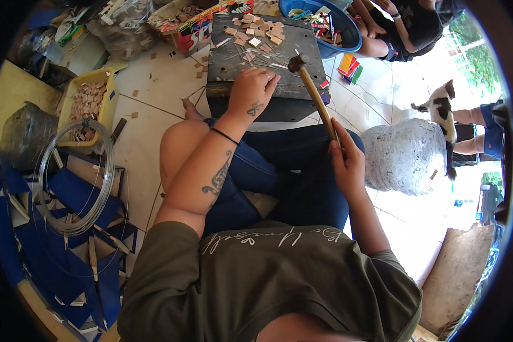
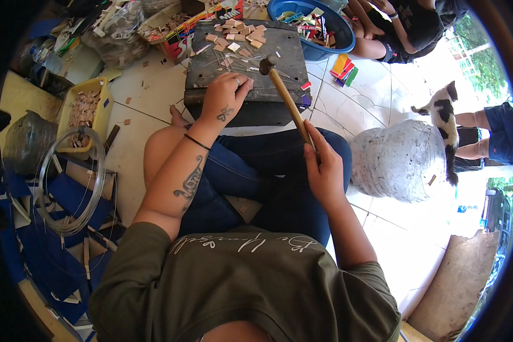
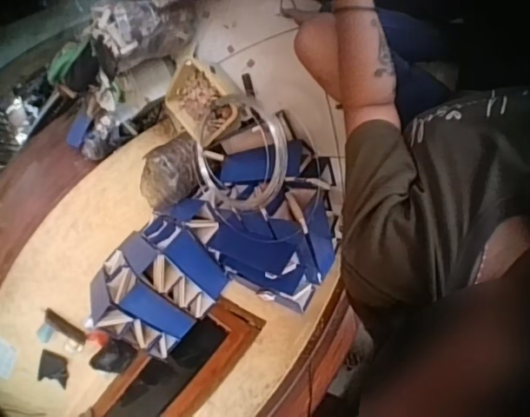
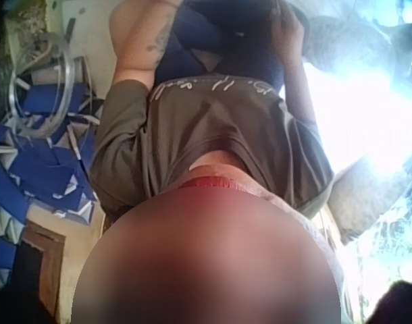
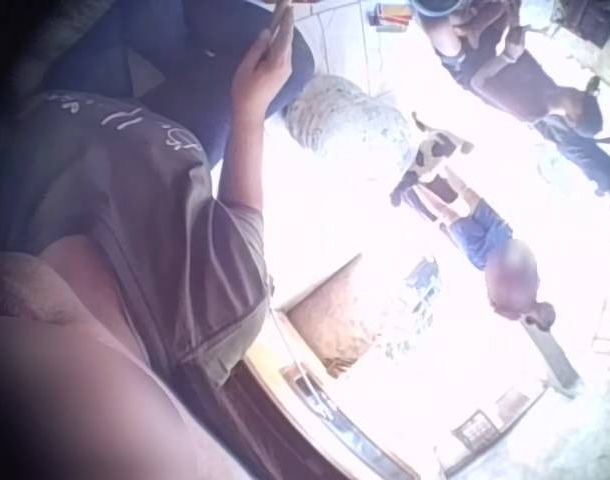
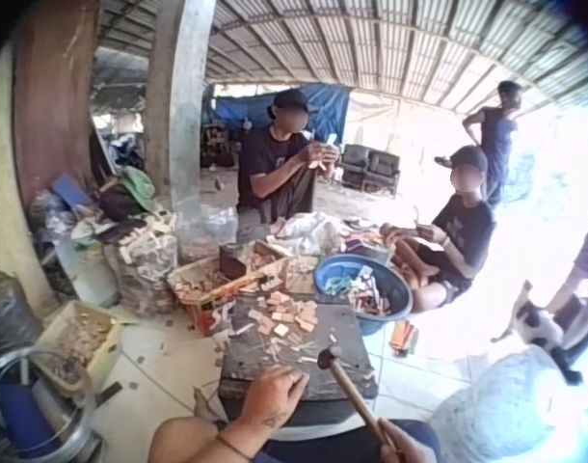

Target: The person sits on the floor and repeatedly picks up small wooden blocks and thin metal wires. They place a wire on a block and use a hammer to tap it into place, then set the assembled unit aside. The process is repeated continuously with new blocks and wires.

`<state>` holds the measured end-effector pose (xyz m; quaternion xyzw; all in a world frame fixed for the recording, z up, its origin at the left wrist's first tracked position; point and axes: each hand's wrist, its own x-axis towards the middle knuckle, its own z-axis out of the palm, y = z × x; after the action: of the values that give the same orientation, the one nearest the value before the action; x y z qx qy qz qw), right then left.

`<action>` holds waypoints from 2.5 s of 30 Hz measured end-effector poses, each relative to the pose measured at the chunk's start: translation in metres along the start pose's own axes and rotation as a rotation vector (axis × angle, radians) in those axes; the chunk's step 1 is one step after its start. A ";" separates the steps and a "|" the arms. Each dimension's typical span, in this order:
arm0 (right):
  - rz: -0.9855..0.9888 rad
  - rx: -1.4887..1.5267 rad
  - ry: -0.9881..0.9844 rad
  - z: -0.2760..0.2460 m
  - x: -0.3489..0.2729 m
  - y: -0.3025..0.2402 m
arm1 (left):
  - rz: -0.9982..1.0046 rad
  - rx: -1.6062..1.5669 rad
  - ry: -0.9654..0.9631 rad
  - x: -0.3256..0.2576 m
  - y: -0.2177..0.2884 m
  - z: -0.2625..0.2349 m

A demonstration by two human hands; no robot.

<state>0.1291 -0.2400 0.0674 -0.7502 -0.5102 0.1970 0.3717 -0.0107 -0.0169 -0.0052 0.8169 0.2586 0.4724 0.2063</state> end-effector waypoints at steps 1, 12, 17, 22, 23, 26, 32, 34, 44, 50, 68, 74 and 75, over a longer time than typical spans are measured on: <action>-0.043 -0.020 0.003 -0.002 0.001 -0.005 | 0.029 0.033 0.012 0.001 0.000 0.002; -0.256 -0.205 0.000 -0.012 0.008 -0.035 | 0.135 0.257 0.022 -0.001 0.005 0.009; -0.242 -0.141 0.043 -0.017 0.008 -0.037 | 0.140 0.260 0.015 -0.004 0.004 0.009; -0.157 -0.189 -0.065 -0.020 0.010 -0.036 | 0.169 0.274 0.046 -0.003 0.004 0.010; -0.210 -0.166 -0.013 -0.019 0.009 -0.035 | 0.157 0.280 0.035 -0.003 0.004 0.010; -0.299 -0.163 0.017 -0.015 0.010 -0.033 | 0.137 0.277 0.020 -0.006 0.005 0.011; -0.053 -0.082 -0.017 -0.017 0.019 -0.018 | 0.121 0.230 0.041 -0.006 0.004 0.011; -0.218 -0.053 0.136 -0.008 0.043 -0.005 | 0.069 0.166 0.046 -0.004 0.006 0.006; -0.111 -0.671 0.223 0.033 0.132 0.047 | -0.239 0.300 0.162 0.009 -0.072 -0.158; -0.357 -0.657 0.190 0.038 0.162 0.022 | -0.551 1.111 -0.115 -0.039 -0.146 -0.316; -0.218 -0.351 -0.148 0.048 0.227 0.017 | 0.123 0.340 -0.248 0.106 -0.097 -0.068; -0.001 0.272 0.019 0.052 0.205 0.024 | 0.155 0.563 -0.338 0.134 -0.075 0.017; 0.024 0.368 0.015 0.055 0.201 0.024 | 0.186 0.600 -0.330 0.134 -0.077 0.022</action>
<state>0.1879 -0.0420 0.0303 -0.6769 -0.4538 0.2857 0.5043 0.0475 0.1236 0.0288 0.9266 0.2734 0.2538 -0.0477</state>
